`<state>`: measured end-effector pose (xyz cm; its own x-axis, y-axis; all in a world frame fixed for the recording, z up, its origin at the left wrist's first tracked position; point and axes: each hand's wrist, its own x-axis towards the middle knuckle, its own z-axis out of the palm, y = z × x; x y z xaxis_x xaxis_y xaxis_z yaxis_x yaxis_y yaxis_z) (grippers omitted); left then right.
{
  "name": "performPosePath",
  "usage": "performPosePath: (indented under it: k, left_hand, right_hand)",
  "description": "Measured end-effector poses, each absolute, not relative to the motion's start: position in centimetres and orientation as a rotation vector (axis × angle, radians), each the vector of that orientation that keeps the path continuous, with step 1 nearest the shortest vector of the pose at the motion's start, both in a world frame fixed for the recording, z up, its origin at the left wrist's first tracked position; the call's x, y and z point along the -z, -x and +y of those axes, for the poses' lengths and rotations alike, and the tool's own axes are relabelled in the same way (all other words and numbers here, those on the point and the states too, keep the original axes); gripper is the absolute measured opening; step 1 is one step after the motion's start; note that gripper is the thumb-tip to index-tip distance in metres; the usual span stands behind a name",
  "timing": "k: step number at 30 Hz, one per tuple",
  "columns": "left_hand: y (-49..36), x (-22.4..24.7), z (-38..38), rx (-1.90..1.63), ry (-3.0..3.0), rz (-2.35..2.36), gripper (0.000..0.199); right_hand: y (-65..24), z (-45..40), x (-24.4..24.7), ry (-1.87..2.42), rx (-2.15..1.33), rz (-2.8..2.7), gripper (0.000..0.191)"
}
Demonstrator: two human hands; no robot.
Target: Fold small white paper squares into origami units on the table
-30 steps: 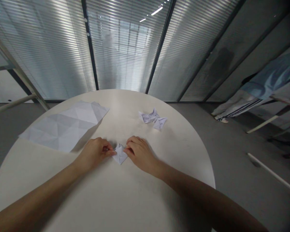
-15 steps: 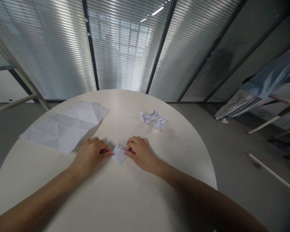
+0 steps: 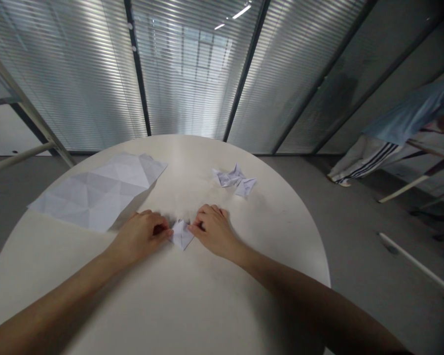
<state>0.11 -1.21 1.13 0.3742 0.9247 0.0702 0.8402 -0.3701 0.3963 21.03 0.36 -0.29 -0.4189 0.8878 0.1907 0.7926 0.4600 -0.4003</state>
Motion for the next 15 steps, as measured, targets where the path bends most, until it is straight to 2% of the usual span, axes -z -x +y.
performPosePath:
  k: [8,11,15]
  left_hand:
    - [0.1,0.1,-1.5,-0.599,-2.722,1.346,0.020]
    - [0.8,0.1,-1.5,-0.539,-2.946,1.208,0.019]
    - [1.1,-0.6,-1.9,-0.406,-3.061,1.033,0.022]
  right_hand:
    - [-21.8,-0.2,0.1,1.147,-0.371,-2.354,0.013]
    - [-22.2,-0.3,0.1,1.009,-0.315,-2.426,0.007]
    - [-22.6,-0.3,0.3,0.868,-0.216,-2.537,0.010]
